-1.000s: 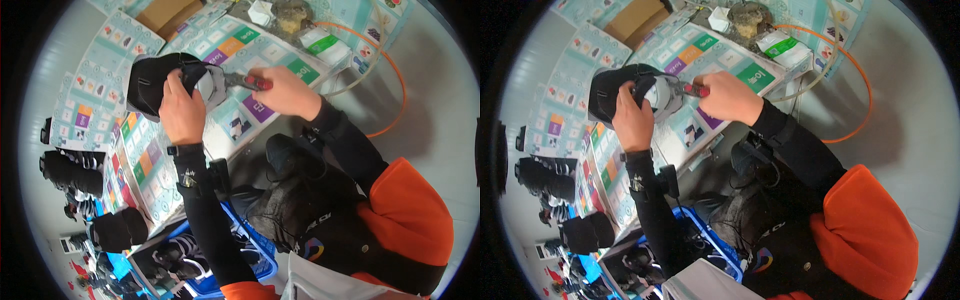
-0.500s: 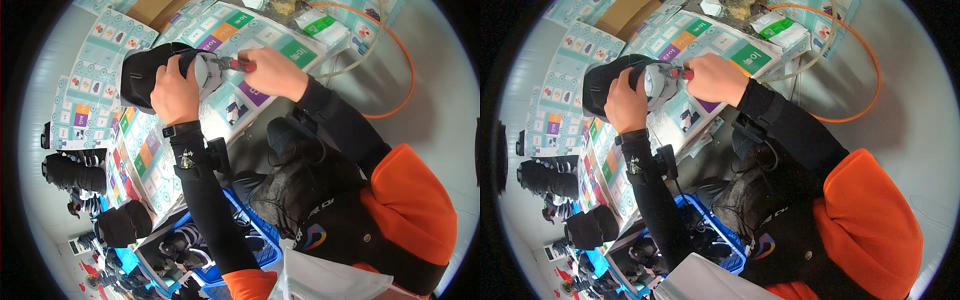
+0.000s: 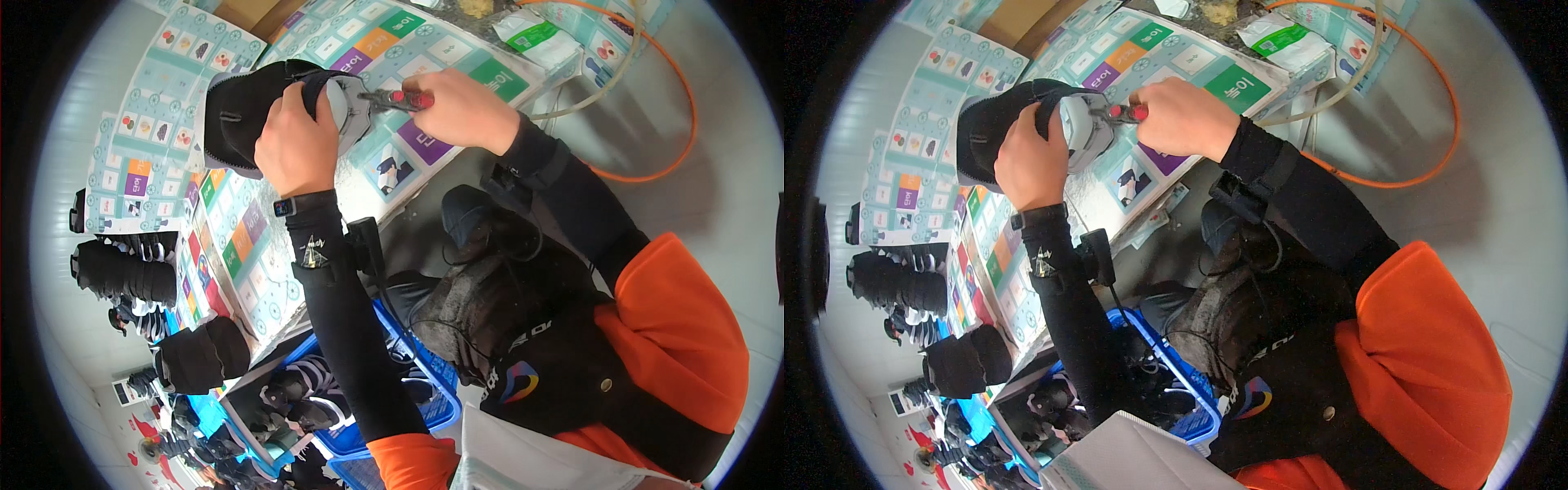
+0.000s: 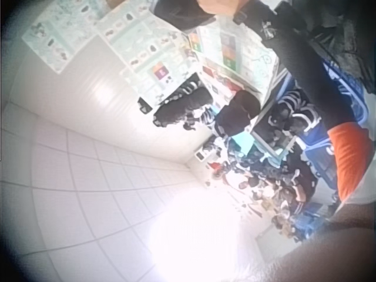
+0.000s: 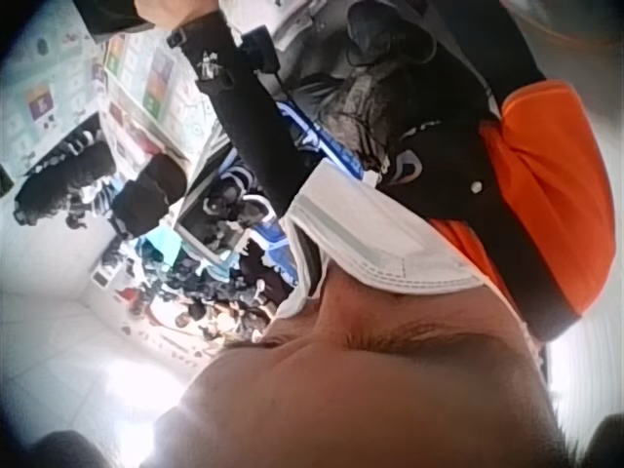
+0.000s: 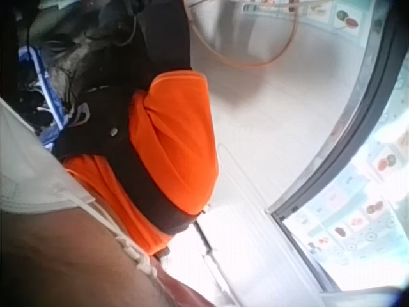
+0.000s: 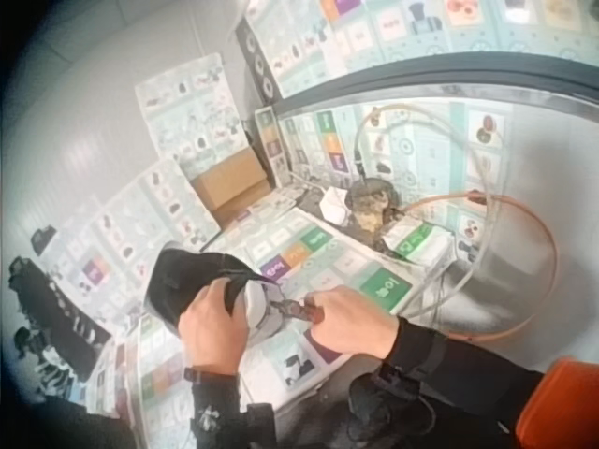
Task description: The person uses a small pair of pliers to pull and trim excess fabric and lining from the inside edge of a shoe upper, then place the finished uppers into a blue plastic crate.
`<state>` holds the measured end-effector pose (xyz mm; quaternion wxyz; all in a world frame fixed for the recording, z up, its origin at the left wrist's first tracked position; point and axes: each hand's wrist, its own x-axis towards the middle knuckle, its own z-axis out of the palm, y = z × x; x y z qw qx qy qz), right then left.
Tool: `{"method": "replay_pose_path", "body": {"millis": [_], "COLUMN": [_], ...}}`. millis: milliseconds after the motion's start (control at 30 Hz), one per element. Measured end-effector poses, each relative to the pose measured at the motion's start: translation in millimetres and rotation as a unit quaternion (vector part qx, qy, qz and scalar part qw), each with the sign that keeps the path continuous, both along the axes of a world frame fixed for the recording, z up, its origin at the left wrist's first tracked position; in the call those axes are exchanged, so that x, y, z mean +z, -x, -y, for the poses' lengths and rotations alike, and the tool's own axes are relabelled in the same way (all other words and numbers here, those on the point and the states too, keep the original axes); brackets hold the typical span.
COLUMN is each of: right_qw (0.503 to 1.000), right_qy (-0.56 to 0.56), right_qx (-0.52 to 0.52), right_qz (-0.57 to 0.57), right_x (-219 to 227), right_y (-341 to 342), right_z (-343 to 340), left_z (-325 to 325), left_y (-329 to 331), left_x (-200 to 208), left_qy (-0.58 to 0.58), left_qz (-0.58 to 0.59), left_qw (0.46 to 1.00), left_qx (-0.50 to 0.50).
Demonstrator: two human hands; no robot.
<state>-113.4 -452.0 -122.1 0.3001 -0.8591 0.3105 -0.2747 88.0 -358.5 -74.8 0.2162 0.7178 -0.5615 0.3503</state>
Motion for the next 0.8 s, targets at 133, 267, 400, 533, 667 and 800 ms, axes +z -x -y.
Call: {"method": "replay_pose_path", "body": {"millis": [133,267,400,533,667,800], "right_qw": [0.998,0.997,0.996,0.996,0.996,0.996], "right_qy": [-0.043,-0.022,-0.062,-0.066,-0.082,-0.075], "right_qx": [-0.015,-0.021,0.014,0.029,0.029,0.008], "right_qz": [0.048,0.075,0.057,0.045,0.011,0.051], "right_x": [9,5,10,13,7,-6], "right_y": [6,5,2,4,4,3], "right_z": [0,-2,0,-8,-7,-7], "left_z": [-12,-27,-46,-60,-72,-80], "left_y": [3,4,1,4,4,10], "left_x": [4,4,0,-5,-13,-28], "left_qy": [-0.017,-0.032,-0.009,-0.01,0.0,0.016], "left_qz": [-0.021,-0.075,-0.229,-0.316,-0.344,-0.403], "left_qw": [1.0,0.997,0.973,0.948,0.938,0.913], "left_qx": [-0.006,-0.005,-0.038,-0.028,-0.033,-0.065]}}
